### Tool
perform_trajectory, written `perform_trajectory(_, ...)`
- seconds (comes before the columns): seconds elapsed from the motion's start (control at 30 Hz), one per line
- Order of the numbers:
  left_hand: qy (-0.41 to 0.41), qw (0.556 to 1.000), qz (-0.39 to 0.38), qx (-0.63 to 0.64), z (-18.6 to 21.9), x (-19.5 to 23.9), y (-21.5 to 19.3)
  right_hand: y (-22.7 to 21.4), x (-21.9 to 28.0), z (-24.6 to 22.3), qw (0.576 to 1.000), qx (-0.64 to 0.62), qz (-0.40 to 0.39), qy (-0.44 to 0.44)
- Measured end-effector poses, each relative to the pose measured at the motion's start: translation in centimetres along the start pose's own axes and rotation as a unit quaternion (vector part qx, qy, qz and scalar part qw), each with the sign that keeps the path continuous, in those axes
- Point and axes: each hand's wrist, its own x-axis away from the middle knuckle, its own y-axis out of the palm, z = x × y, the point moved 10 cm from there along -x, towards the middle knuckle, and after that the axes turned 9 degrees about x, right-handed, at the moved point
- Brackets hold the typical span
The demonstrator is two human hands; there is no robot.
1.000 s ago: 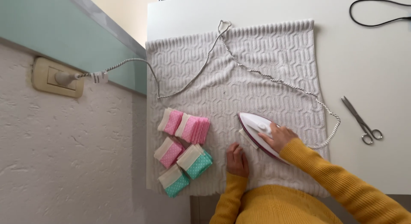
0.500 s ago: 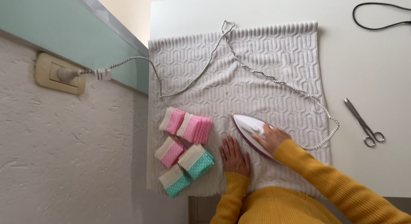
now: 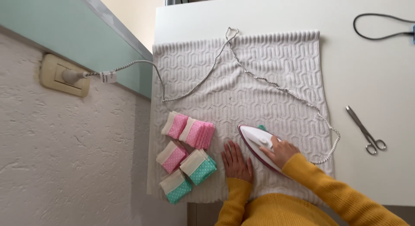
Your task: Ironing small squares of colored fabric on a workbench.
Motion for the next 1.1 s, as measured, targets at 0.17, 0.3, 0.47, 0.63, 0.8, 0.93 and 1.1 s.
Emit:
perform_trajectory(0.17,-0.008,1.0,-0.027,0.0,0.3,0.0,-0.4,-3.9,-1.2,-1.0,0.998,-0.013,-0.06,0.023)
perform_trajectory(0.3,-0.011,0.999,-0.034,-0.001,0.4,-0.1,-0.4,-4.3,1.5,-2.9,0.99,0.087,-0.109,-0.013)
perform_trajectory(0.47,-0.016,1.0,-0.026,0.006,0.4,0.2,-0.5,-3.1,-0.7,-1.2,0.998,-0.001,-0.064,0.008)
perform_trajectory(0.63,-0.014,1.0,-0.025,0.0,0.0,-0.1,-0.1,-4.1,0.4,-3.1,1.0,0.004,-0.01,-0.03)
perform_trajectory(0.8,-0.019,1.0,-0.017,0.004,0.3,0.3,-0.6,-3.1,-0.8,-2.2,0.997,0.004,-0.06,0.041)
perform_trajectory(0.93,-0.02,1.0,-0.024,-0.003,-0.4,-0.3,0.4,-0.8,-0.3,-2.2,0.998,0.02,-0.047,-0.022)
perform_trajectory(1.1,-0.019,1.0,-0.009,0.015,0.2,0.2,-0.7,-3.3,-0.8,-1.9,0.999,0.016,-0.006,0.031)
